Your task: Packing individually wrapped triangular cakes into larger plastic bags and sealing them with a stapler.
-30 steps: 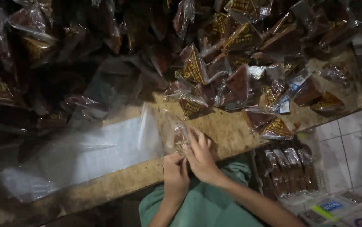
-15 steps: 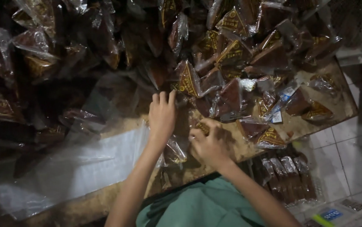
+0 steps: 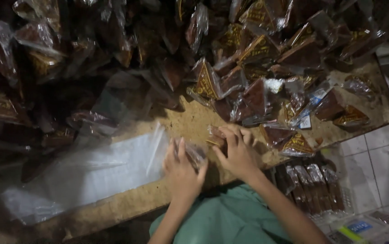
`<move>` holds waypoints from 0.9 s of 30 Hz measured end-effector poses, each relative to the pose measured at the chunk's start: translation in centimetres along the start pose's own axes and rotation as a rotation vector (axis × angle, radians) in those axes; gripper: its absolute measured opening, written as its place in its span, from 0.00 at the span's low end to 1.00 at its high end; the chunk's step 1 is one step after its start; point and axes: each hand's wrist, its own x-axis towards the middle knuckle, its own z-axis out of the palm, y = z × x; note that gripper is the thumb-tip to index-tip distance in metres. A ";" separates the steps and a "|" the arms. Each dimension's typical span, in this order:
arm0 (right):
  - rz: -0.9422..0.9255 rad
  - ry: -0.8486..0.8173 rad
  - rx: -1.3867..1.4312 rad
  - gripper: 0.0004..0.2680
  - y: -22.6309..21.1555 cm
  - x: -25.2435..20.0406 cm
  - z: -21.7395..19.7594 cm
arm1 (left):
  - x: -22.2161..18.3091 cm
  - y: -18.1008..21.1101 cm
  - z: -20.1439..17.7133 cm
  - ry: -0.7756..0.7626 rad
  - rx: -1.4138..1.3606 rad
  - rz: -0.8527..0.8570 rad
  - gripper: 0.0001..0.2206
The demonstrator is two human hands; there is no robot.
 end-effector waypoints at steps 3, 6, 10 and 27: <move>0.105 -0.147 0.043 0.20 -1.3 -0.9 -2.7 | 0.9 0.8 0.0 0.097 -0.001 0.064 0.39; 0.143 -0.235 0.571 0.19 -3.5 -0.9 -4.8 | 1.1 1.0 -1.7 0.083 -0.177 0.075 0.27; 0.352 -0.451 0.868 0.30 -3.8 -0.3 -4.7 | 1.0 -0.5 -2.2 -0.101 -0.028 0.245 0.35; 0.034 0.265 0.378 0.25 -3.7 6.2 -4.0 | 2.5 -3.9 2.7 0.384 0.255 0.274 0.11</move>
